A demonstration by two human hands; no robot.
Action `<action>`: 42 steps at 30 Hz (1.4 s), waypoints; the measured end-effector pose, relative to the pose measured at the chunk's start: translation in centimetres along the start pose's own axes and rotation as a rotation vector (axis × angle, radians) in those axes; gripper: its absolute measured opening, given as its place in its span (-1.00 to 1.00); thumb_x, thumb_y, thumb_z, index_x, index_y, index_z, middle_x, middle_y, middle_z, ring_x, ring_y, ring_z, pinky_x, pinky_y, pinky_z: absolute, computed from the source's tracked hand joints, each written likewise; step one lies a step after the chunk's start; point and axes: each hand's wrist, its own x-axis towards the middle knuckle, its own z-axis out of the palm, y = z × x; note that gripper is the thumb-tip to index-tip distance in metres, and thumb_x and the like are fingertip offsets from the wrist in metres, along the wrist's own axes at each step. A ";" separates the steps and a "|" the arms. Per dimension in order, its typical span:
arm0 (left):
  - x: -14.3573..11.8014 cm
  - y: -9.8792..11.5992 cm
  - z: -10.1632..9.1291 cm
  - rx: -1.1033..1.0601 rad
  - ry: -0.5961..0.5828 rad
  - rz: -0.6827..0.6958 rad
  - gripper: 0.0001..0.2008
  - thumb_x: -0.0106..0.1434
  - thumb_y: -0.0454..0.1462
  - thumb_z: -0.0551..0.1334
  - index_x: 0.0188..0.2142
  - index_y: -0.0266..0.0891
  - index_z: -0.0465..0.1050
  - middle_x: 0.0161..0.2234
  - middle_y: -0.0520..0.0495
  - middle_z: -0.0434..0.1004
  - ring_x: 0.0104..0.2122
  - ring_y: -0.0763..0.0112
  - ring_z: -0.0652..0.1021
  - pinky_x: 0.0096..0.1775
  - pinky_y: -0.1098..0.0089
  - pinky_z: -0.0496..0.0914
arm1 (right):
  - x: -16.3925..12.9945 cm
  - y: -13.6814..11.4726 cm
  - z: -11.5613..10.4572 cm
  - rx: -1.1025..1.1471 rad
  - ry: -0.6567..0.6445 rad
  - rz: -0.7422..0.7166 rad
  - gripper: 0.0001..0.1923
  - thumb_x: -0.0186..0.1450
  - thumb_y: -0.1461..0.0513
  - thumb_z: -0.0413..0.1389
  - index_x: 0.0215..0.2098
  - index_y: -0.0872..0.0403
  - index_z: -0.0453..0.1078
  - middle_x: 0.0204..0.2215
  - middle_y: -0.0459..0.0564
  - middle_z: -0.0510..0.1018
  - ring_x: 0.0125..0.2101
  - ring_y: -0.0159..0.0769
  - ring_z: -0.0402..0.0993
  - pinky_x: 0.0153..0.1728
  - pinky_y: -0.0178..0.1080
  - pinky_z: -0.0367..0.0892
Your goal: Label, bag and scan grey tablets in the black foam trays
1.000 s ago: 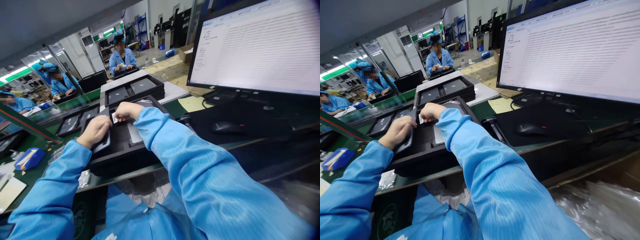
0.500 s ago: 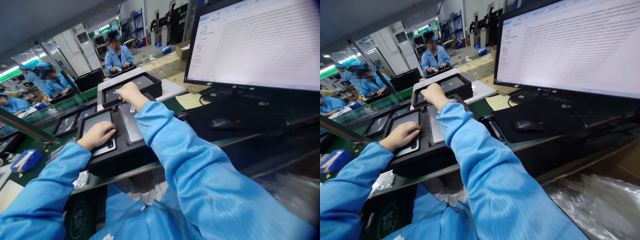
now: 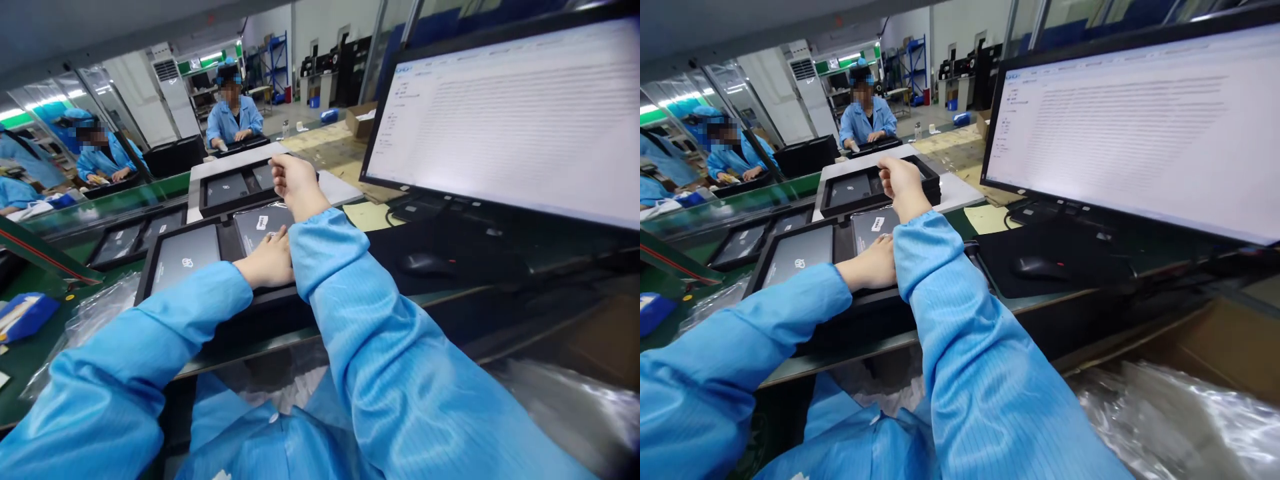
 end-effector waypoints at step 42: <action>-5.3 -10.8 -6.4 -0.497 0.544 -0.753 -0.35 0.01 -0.48 0.36 0.15 -0.34 0.39 -0.38 -0.07 0.59 -0.33 0.24 0.61 -0.18 0.35 0.46 | 1.9 5.1 -1.3 -0.758 0.052 0.144 -0.84 0.39 0.33 0.21 -0.38 0.20 0.46 -0.67 -0.07 0.49 -0.68 -0.40 0.47 -0.60 -0.42 0.40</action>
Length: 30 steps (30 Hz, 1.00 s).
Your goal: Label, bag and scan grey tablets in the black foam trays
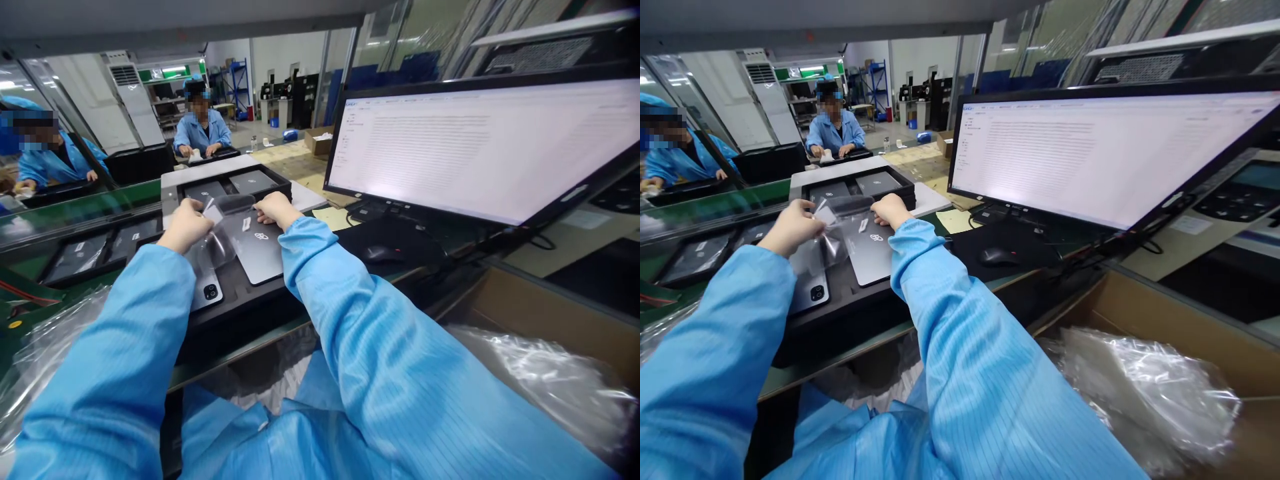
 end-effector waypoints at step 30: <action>-0.3 0.0 -1.5 -0.006 -0.190 -0.157 -0.79 0.01 -0.45 0.30 -0.33 -0.24 0.42 -0.45 -0.08 0.55 -0.41 0.30 0.57 -0.44 0.45 0.40 | 0.8 0.2 2.6 -0.218 -0.170 -0.052 -0.66 0.30 0.12 0.38 -0.48 0.18 0.49 -0.77 -0.12 0.41 -0.78 -0.49 0.28 -0.71 -0.44 0.24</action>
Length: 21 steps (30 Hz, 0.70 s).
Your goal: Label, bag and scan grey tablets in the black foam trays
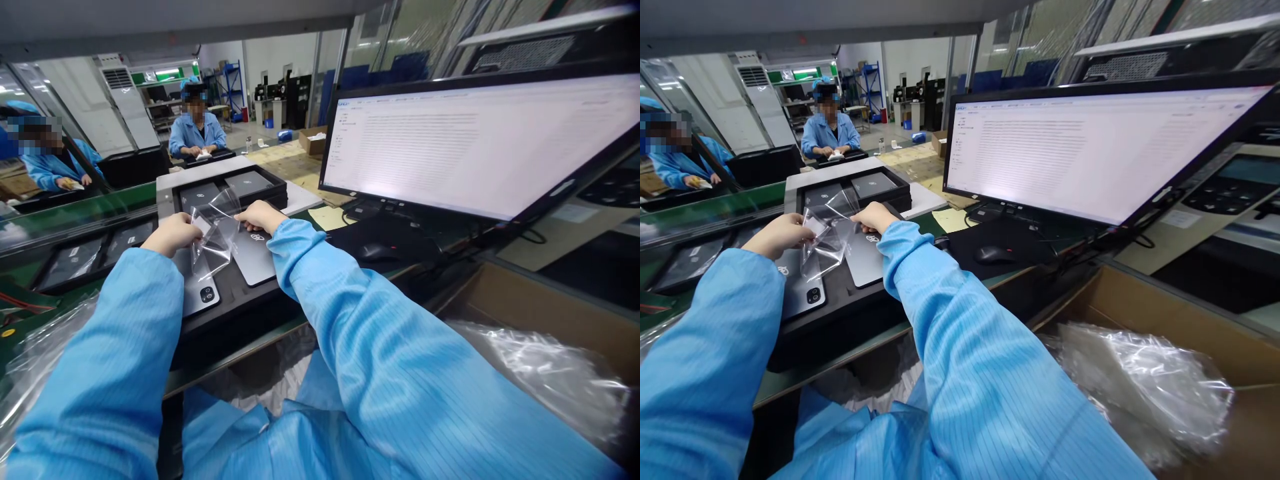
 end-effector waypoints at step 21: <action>0.8 -1.0 -0.4 0.050 0.035 0.004 -0.78 -0.06 -0.44 0.30 -0.36 -0.26 0.46 -0.46 -0.14 0.54 -0.40 0.19 0.58 -0.41 0.37 0.42 | -0.6 -0.3 -0.3 -0.025 -0.030 0.032 -0.72 0.35 0.30 0.30 -0.52 0.20 0.47 -0.77 -0.11 0.41 -0.77 -0.51 0.28 -0.67 -0.46 0.24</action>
